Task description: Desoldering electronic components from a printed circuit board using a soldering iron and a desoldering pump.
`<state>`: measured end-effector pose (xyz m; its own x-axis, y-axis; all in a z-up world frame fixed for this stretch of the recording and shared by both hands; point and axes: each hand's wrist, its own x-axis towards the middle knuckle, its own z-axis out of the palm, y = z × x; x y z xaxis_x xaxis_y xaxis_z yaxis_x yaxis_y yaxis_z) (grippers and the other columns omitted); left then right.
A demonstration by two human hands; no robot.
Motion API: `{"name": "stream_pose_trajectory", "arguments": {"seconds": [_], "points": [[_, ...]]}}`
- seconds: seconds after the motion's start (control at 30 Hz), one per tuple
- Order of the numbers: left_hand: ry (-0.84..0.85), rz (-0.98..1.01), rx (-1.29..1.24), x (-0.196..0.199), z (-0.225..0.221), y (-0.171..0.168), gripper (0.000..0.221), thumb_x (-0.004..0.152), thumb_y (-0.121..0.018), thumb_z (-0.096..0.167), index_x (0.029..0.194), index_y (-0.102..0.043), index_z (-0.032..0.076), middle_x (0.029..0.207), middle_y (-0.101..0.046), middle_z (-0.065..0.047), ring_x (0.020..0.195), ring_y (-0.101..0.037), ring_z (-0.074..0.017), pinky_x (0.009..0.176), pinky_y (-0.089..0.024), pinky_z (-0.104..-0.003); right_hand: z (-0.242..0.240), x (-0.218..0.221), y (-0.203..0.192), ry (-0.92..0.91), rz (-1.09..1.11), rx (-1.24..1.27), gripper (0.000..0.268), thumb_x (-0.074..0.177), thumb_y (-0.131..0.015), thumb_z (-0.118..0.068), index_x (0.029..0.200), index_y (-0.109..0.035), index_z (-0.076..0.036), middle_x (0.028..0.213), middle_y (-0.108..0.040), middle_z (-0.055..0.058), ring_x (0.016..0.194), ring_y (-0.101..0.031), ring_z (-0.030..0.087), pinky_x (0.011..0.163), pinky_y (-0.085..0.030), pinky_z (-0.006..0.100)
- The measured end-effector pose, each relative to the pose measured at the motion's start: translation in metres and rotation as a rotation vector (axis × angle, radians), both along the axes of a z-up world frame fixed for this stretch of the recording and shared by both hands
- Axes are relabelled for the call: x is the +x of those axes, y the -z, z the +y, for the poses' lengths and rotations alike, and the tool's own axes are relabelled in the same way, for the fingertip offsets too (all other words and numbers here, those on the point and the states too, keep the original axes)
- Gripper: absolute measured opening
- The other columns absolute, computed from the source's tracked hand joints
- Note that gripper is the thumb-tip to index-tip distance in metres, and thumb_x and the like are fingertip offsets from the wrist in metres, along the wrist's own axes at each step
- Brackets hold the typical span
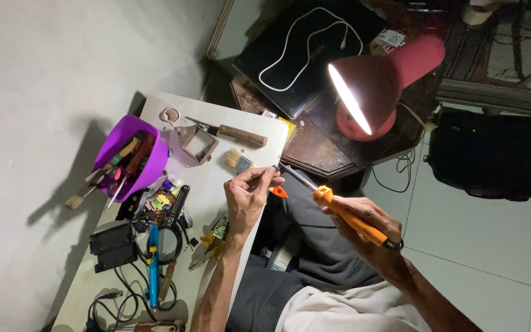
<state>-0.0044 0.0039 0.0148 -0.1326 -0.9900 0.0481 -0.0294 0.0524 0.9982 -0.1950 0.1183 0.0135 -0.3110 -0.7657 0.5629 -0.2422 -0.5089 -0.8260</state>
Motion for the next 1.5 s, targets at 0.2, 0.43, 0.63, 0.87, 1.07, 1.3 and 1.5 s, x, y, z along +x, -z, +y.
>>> {"name": "stream_pose_trajectory", "arguments": {"seconds": [0.2,0.43,0.63,0.87,1.07,1.3,1.5], "points": [[0.023,-0.035,-0.015,0.001,-0.001,-0.001,0.021,0.095,-0.069,0.007,0.099,-0.073,-0.013,0.086,-0.077,-0.026,0.078,-0.078,-0.0299,0.072,-0.066,-0.035,-0.001,0.002,-0.004,-0.033,-0.043,-0.011,0.033,0.072,-0.082,0.009,0.104,-0.076,0.005,0.096,-0.078,0.021,0.083,-0.08,0.032,0.077,-0.063,0.041],[0.037,-0.222,-0.086,0.02,-0.011,-0.022,0.021,0.093,-0.067,0.015,0.093,-0.076,-0.004,0.079,-0.079,-0.013,0.075,-0.08,-0.0185,0.073,-0.066,-0.025,0.008,-0.013,-0.006,-0.053,0.134,0.079,0.028,0.09,-0.073,-0.006,0.118,-0.068,-0.003,0.115,-0.075,0.016,0.097,-0.079,0.022,0.09,-0.062,0.027],[-0.076,-0.362,-0.133,0.068,-0.031,-0.02,0.014,0.09,-0.07,0.007,0.099,-0.077,-0.001,0.081,-0.08,-0.012,0.077,-0.081,-0.0171,0.072,-0.065,-0.024,0.012,-0.011,-0.002,0.025,0.143,0.154,0.022,0.094,-0.068,-0.01,0.114,-0.069,-0.002,0.103,-0.076,0.014,0.091,-0.079,0.021,0.088,-0.059,0.027],[-0.316,-0.675,-0.171,0.117,-0.072,0.039,0.011,0.09,-0.073,0.008,0.101,-0.074,0.006,0.099,-0.079,-0.012,0.085,-0.077,-0.0216,0.084,-0.062,-0.036,0.01,-0.011,0.0,0.027,0.187,0.117,0.026,0.091,-0.07,-0.004,0.116,-0.067,0.004,0.103,-0.076,0.016,0.091,-0.078,0.021,0.086,-0.061,0.027],[-0.418,-0.931,-0.195,0.12,-0.109,0.068,0.003,0.092,-0.077,0.013,0.094,-0.076,0.013,0.074,-0.077,-0.001,0.044,-0.054,-0.0079,0.043,-0.041,-0.025,0.014,-0.01,0.005,0.007,0.176,0.131,0.027,0.09,-0.071,-0.001,0.117,-0.068,0.004,0.107,-0.075,0.017,0.093,-0.076,0.022,0.087,-0.06,0.028],[-0.407,-1.054,-0.208,0.125,-0.142,0.079,0.007,0.095,-0.072,0.01,0.1,-0.077,0.011,0.087,-0.081,-0.007,0.054,-0.071,-0.0129,0.04,-0.046,-0.025,0.015,-0.009,-0.002,-0.002,0.196,0.119,0.027,0.091,-0.07,-0.004,0.117,-0.068,0.003,0.103,-0.077,0.013,0.093,-0.077,0.018,0.087,-0.061,0.025],[-0.332,-1.094,-0.396,0.14,-0.15,0.092,0.014,0.093,-0.07,0.001,0.098,-0.078,0.011,0.096,-0.08,-0.008,0.053,-0.068,-0.0106,0.037,-0.047,-0.023,0.015,-0.006,-0.004,-0.002,0.194,0.091,0.025,0.09,-0.07,-0.003,0.114,-0.069,0.004,0.101,-0.076,0.015,0.089,-0.077,0.02,0.084,-0.063,0.026]]}}
